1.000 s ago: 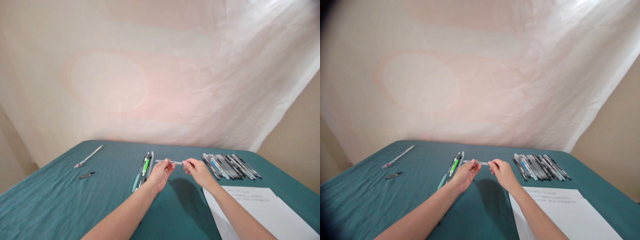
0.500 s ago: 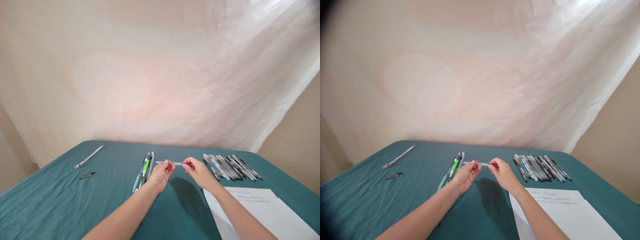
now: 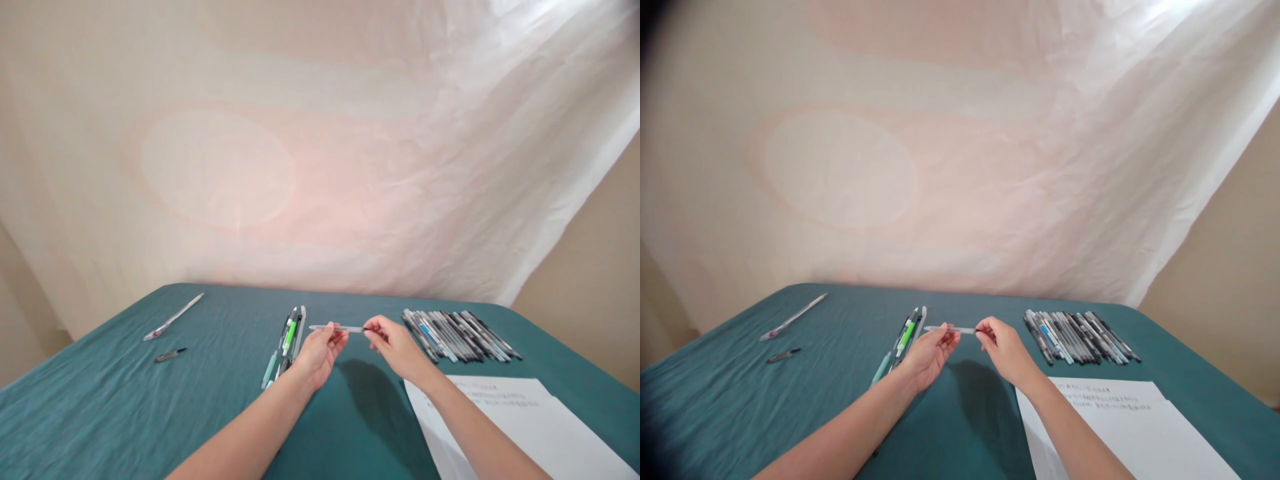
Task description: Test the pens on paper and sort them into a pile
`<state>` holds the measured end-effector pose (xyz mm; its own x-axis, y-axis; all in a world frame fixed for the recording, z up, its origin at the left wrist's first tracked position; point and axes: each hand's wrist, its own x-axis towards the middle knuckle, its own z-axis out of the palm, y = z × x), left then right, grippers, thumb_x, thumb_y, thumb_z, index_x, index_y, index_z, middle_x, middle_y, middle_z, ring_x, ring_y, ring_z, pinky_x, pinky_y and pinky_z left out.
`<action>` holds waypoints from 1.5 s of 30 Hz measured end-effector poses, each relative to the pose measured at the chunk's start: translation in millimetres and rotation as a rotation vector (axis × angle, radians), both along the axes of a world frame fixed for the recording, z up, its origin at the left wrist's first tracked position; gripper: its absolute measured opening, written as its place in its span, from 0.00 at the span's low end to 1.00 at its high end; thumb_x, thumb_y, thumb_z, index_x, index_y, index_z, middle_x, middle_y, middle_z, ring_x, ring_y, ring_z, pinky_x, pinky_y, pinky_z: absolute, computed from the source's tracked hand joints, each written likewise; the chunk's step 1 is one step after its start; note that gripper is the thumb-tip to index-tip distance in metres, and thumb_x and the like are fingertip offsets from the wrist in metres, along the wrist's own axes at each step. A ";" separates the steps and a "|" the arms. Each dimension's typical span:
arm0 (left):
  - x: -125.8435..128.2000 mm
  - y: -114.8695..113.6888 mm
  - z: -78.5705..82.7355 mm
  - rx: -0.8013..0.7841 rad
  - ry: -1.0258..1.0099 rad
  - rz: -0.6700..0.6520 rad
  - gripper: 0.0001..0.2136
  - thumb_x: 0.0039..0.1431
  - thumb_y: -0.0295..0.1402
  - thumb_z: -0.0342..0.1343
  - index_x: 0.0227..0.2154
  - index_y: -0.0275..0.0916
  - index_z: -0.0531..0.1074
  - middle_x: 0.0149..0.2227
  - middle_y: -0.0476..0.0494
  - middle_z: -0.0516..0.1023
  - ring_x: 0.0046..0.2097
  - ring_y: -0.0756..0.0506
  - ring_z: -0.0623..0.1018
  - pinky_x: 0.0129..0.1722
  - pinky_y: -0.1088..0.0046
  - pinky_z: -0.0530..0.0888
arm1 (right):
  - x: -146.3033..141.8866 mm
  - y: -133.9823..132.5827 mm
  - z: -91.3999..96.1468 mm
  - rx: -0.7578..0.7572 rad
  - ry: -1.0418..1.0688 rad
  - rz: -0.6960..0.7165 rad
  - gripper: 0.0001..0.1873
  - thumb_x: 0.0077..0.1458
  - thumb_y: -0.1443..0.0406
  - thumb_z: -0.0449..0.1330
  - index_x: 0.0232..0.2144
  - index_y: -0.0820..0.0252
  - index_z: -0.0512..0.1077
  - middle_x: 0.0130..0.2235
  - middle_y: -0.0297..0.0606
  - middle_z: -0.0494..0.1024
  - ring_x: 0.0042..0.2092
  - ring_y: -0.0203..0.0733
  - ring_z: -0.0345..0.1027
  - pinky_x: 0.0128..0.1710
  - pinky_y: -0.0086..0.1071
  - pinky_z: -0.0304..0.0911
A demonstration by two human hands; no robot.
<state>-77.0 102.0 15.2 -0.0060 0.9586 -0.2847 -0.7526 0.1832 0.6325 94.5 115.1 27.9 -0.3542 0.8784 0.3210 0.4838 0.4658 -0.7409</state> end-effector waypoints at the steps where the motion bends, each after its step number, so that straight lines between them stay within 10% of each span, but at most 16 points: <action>1: 0.1 -0.2 -0.1 0.004 0.000 -0.004 0.07 0.57 0.24 0.48 0.25 0.30 0.68 0.23 0.42 0.72 0.28 0.52 0.75 0.32 0.77 0.75 | -0.7 -0.2 -0.3 0.004 -0.007 -0.006 0.10 0.55 0.59 0.50 0.32 0.59 0.66 0.26 0.34 0.73 0.26 0.35 0.68 0.28 0.28 0.62; 45: 4.7 0.3 -5.4 0.018 0.037 -0.039 0.08 0.58 0.24 0.47 0.25 0.30 0.68 0.23 0.42 0.73 0.27 0.52 0.75 0.30 0.77 0.75 | 3.3 -5.3 3.2 0.076 -0.176 0.036 0.17 0.57 0.57 0.46 0.23 0.58 0.66 0.23 0.33 0.72 0.26 0.35 0.65 0.27 0.26 0.57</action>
<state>-72.3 102.3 9.8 0.0212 0.9632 -0.2679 -0.7208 0.2005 0.6636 97.8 109.9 31.0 -0.4411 0.8398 0.3165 0.5848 0.5364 -0.6085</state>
